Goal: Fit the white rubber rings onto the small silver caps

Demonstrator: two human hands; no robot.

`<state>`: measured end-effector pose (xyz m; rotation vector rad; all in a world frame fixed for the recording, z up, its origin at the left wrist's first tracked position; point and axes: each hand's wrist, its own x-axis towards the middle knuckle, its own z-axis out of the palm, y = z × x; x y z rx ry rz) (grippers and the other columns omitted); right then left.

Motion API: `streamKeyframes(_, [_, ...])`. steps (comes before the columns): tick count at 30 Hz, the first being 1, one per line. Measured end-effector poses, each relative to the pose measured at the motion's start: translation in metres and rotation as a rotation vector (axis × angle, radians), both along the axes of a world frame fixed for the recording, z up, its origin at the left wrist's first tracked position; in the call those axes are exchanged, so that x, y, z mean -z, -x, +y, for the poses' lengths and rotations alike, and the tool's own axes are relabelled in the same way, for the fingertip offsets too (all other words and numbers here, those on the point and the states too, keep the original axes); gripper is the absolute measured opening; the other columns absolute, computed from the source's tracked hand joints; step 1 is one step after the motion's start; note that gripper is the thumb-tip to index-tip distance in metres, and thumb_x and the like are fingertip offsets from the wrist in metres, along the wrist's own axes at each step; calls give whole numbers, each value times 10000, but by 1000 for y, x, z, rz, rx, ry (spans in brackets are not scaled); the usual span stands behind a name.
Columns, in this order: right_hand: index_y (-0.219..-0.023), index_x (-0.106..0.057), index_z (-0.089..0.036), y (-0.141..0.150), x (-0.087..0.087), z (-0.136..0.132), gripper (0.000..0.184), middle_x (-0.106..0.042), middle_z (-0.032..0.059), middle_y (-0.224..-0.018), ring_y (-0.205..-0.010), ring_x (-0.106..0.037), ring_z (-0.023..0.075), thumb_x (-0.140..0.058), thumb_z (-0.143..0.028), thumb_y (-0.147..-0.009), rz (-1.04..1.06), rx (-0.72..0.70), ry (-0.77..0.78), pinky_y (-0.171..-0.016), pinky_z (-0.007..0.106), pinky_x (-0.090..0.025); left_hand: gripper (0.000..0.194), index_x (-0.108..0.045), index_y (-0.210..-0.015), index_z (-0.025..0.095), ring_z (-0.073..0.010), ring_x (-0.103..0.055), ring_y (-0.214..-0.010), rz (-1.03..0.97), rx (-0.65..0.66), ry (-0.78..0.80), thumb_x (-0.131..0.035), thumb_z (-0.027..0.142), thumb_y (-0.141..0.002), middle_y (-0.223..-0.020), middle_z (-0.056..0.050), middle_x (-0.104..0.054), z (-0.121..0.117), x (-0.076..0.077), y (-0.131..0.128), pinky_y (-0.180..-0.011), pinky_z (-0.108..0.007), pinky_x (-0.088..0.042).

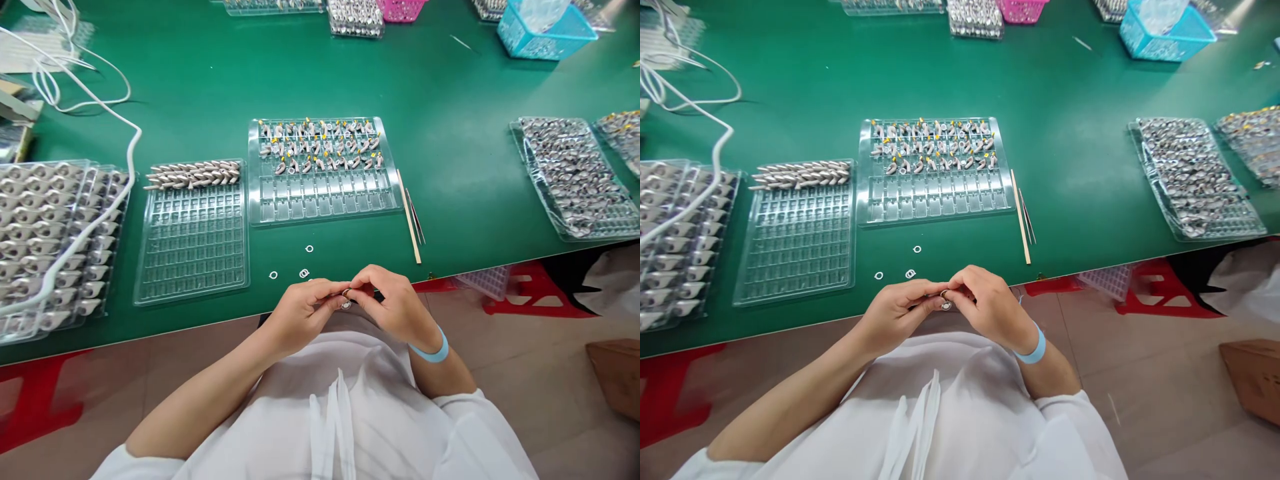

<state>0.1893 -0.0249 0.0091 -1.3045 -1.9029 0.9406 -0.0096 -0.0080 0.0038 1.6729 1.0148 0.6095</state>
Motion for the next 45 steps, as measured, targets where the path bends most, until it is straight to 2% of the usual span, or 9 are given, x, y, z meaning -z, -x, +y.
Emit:
streamKeyframes(5, [-846, -652, -202, -4, -3, 3, 74, -660, 11, -770, -652, -569, 127, -621, -238, -903, -40, -4, 42, -596, 257, -460, 265, -730, -1100, 225, -163, -676, -744, 13, 29, -65, -551, 188, -908, -838, -38, -755, -1, 0, 0, -719, -264, -524])
streamKeyframes(11, [-820, -659, -203, 1, -2, 3, 101, -670, 8, -753, -642, -582, 128, -616, -237, -905, -53, 45, 72, -598, 261, -465, 276, -707, -1138, 205, -160, -678, -787, 7, -16, -132, -539, 181, -921, -865, -48, -749, -6, 5, -1, -744, -257, -527])
streamKeyframes(19, [-878, -589, -198, 16, 13, -4, 95, -645, 47, -792, -730, -586, 163, -515, -177, -935, -15, 70, -187, -680, 310, -497, 244, -733, -1055, 163, -183, -714, -788, -22, -161, -5, -571, 243, -892, -919, -75, -763, -6, -2, -4, -738, -273, -581])
streamKeyframes(23, [-879, -599, -202, 18, 12, -6, 95, -649, 37, -806, -717, -587, 147, -520, -170, -923, 90, 103, -109, -652, 283, -498, 228, -740, -1005, 144, -189, -727, -795, -54, -230, 84, -582, 246, -875, -948, -81, -767, -9, -4, -7, -737, -270, -595])
streamKeyframes(27, [-834, -619, -198, 21, 10, -7, 100, -633, 14, -763, -663, -565, 123, -548, -171, -898, 137, 167, -12, -596, 246, -467, 220, -734, -992, 139, -186, -729, -790, -96, -261, 122, -585, 242, -867, -951, -77, -766, -11, 1, -8, -732, -261, -598])
streamKeyframes(35, [-785, -600, -195, 33, 13, -11, 86, -606, -1, -725, -601, -532, 107, -571, -188, -865, 226, 300, 56, -532, 227, -437, 225, -719, -1009, 154, -170, -723, -789, -94, -293, 60, -541, 235, -898, -960, -68, -762, -14, 6, -11, -742, -240, -585])
streamKeyframes(45, [-769, -564, -194, 34, 15, -7, 89, -563, -17, -709, -590, -495, 96, -554, -162, -852, 200, 266, 52, -534, 219, -417, 237, -716, -1035, 122, -154, -713, -733, -62, -319, -78, -550, 197, -883, -920, -84, -754, -19, 10, -14, -697, -231, -573])
